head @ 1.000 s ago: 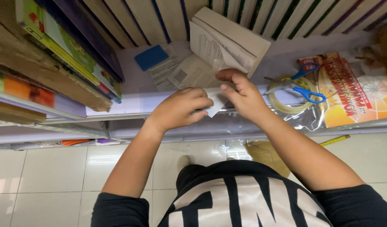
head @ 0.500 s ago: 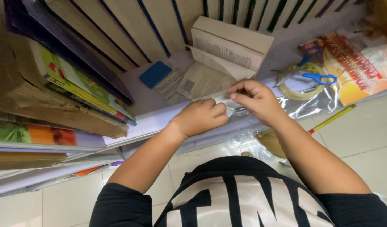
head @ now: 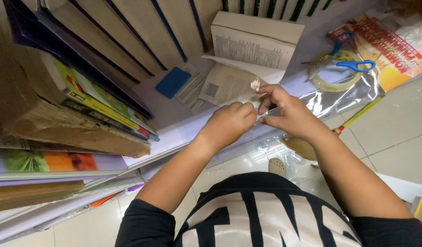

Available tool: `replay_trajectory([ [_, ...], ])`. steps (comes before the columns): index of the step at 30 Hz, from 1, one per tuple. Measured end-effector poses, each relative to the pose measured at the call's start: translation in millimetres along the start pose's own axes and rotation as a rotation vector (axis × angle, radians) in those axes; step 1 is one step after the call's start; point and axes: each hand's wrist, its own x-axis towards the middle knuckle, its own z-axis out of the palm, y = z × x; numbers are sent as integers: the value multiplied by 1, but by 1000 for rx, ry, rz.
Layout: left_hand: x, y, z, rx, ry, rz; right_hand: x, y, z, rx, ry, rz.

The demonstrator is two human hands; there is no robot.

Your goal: Applying a plastic protective cover to a book using tape and scissors.

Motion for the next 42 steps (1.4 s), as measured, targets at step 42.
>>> replay_trajectory([
  [42, -15, 16, -1, -161, 19, -186, 3, 11, 29, -479, 280, -62],
])
